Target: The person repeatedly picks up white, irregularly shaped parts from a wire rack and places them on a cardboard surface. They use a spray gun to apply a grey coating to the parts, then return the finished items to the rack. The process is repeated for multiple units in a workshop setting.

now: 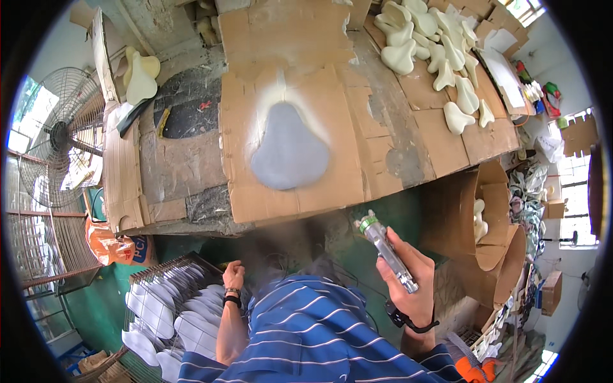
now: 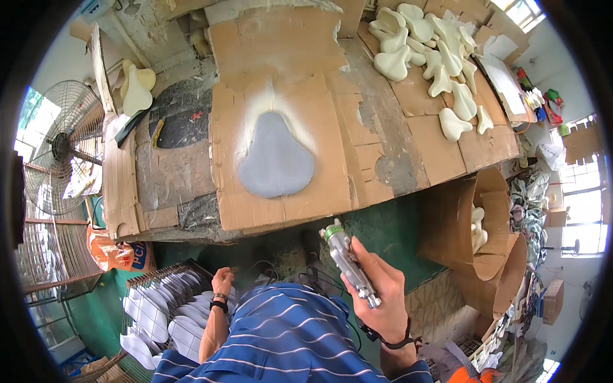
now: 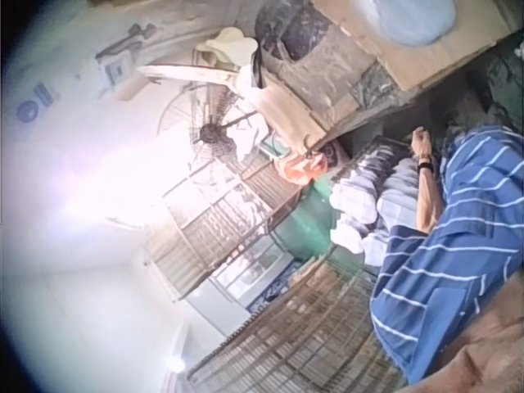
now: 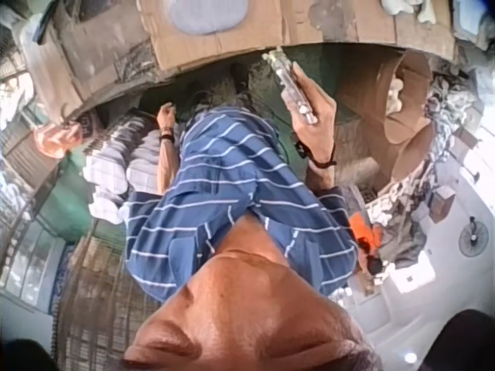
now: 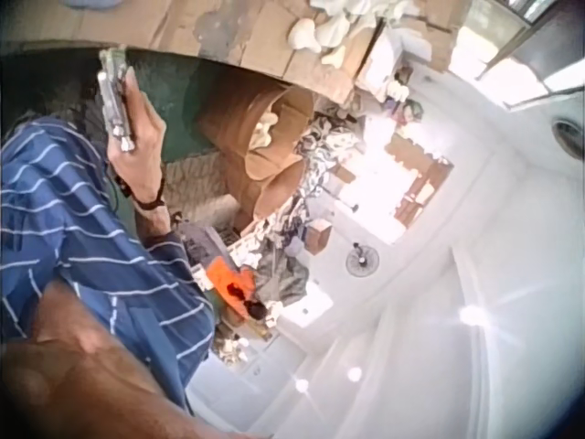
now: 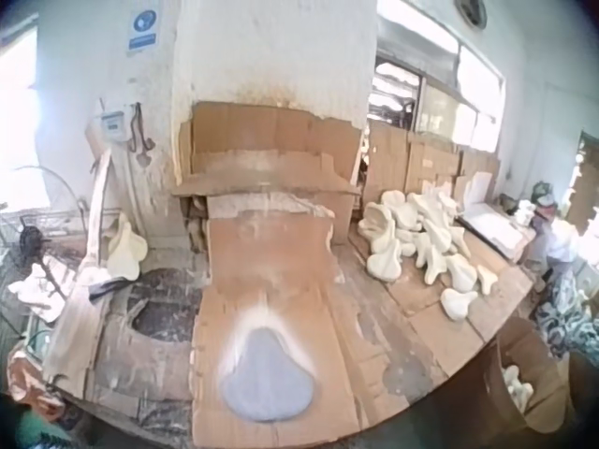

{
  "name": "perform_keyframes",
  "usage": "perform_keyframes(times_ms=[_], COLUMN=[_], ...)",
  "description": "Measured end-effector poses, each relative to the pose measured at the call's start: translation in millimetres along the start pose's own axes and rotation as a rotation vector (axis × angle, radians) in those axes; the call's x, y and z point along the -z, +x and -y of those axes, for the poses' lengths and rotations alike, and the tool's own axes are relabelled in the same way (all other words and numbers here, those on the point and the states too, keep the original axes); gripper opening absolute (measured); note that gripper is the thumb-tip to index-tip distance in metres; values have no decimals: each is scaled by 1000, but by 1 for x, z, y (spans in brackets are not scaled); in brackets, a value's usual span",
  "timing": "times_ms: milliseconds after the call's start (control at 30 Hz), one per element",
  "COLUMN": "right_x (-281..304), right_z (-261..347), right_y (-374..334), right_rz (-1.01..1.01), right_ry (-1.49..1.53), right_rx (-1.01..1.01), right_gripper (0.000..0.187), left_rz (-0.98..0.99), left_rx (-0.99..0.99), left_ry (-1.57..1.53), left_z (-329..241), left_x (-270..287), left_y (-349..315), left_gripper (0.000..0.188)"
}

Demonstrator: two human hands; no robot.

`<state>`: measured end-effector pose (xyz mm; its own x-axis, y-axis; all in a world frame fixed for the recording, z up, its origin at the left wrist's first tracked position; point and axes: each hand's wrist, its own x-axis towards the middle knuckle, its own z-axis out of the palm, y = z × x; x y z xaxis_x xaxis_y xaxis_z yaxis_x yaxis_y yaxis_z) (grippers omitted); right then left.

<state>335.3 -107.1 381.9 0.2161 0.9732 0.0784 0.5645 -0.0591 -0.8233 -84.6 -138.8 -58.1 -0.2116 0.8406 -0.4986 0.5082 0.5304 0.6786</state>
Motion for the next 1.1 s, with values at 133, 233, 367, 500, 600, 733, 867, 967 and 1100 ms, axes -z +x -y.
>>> perform_keyframes(times_ms=[133, 233, 367, 500, 600, 733, 867, 967, 1100], right_x=[6, 7, 8, 15, 20, 14, 11, 13, 21], right_z=[-2, -4, -6, 0, 1, 1, 5, 6, 8], right_y=[3, 0, -8, -13, -22, -21, -18, -22, -32], right_rz=[30, -3, -1, 90, 181, 92, 14, 23, 60], right_ry=[-23, -64, -57, -80, -105, -73, -63, -85, -101], right_rx=[35, 49, 29, -5, -32, -7, -14, -6, -31], right_gripper=[59, 59, 59, 59, 59, 58, 57, 57, 57], left_rz=[7, 26, 48, 71, 91, 120, 119, 130, 129], left_rx=[33, 78, 91, 94, 87, 73, 66, 74, 87], left_ry=[51, 17, 26, 4, -21, -35, 42, 44, 29], left_z=[18, 28, 32, 23, 19, 19, 4, 12, 15], left_x=[-3, -8, -13, -16, -14, -15, -12, -11, -12], left_y=[-4, -3, 2, 9, 14, 25, 26, 24, 24], left_gripper=[32, 33, 34, 34, 34, 34, 33, 33, 34])
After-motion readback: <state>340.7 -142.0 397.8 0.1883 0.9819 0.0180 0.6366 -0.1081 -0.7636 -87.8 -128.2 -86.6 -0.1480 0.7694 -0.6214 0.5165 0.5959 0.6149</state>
